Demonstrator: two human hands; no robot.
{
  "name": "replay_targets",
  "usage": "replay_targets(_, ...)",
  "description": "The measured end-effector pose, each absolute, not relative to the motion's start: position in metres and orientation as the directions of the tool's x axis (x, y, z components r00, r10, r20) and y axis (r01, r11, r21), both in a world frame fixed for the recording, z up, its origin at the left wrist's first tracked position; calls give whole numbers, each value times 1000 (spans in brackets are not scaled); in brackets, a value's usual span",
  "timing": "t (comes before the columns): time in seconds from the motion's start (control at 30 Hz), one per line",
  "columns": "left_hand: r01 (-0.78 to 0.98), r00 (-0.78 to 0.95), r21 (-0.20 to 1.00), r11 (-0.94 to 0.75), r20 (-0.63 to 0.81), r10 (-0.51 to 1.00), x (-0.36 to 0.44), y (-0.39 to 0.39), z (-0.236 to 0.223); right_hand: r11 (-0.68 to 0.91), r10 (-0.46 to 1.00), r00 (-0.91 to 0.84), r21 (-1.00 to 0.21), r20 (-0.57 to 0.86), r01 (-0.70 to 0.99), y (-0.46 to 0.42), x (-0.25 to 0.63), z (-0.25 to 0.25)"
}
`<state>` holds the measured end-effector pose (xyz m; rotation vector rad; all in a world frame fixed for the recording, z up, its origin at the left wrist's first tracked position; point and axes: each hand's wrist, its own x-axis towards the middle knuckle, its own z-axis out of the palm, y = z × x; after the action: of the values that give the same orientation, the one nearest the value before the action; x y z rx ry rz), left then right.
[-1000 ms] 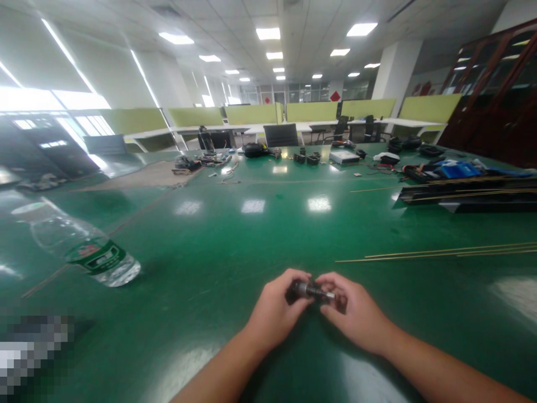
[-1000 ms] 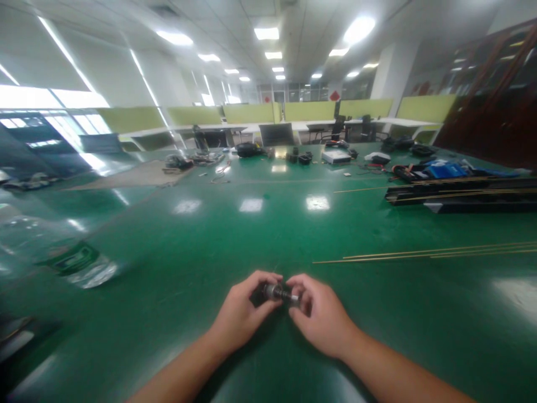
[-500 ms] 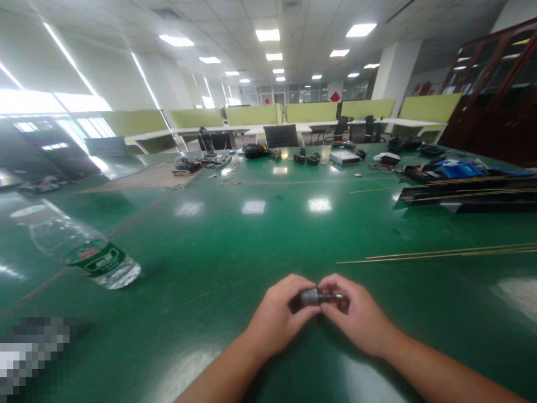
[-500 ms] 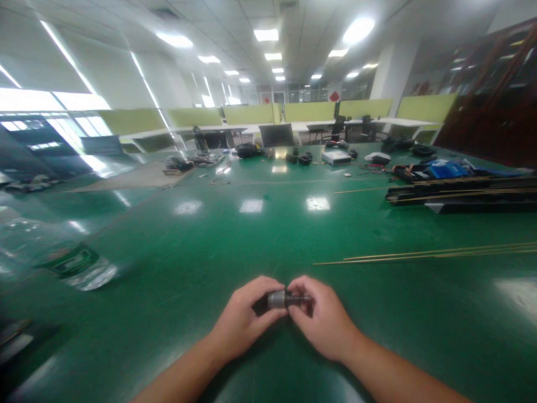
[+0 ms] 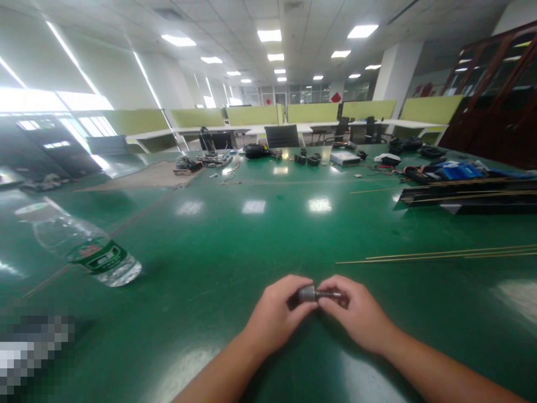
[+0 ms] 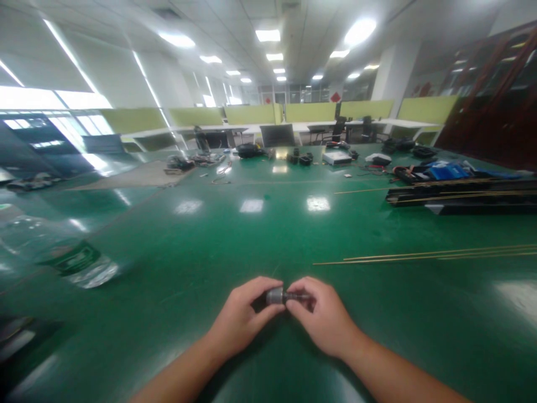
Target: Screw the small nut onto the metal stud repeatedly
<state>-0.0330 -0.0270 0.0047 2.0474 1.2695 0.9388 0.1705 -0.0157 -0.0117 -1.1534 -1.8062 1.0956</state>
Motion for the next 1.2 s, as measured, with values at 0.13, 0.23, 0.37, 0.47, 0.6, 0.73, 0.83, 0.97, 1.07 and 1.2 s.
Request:
replay_targets(0.13,527,301,739,-421,301,905,-35,-27,4,205,936,-338,-934,99,293,-15,170,-14)
replay_targets(0.23,535,296,730,-426,311,903,-36,-27,5,193,938,-336,-939,91,285,-14,169,-14)
replay_targets(0.37,547,290,716,-434,325,900,-37,-27,5,177,940,-331,-947,82,269,-15,169,-11)
replay_targets(0.47,551,282,712,-434,331,901,-38,-26,5,165,942,-329,-952,74,258,-16,168,-10)
replay_targets(0.6,555,273,704,-443,349,897,-39,-26,5,139,944,-325,-961,56,239,-16,168,-11)
replay_targets(0.73,559,265,701,-444,356,896,-40,-25,5,128,944,-325,-966,49,225,-14,169,-12)
replay_targets(0.83,558,265,698,-449,362,894,-42,-25,6,123,947,-317,-965,44,233,-14,171,-13)
replay_targets(0.97,566,260,696,-442,358,897,-43,-25,8,118,949,-311,-966,42,231,-14,171,-15)
replay_targets(1.07,570,255,698,-435,352,900,-44,-25,8,114,952,-303,-966,39,234,-13,170,-16)
replay_targets(1.2,574,256,691,-438,357,898,-44,-25,7,113,955,-294,-965,39,237,-13,170,-16)
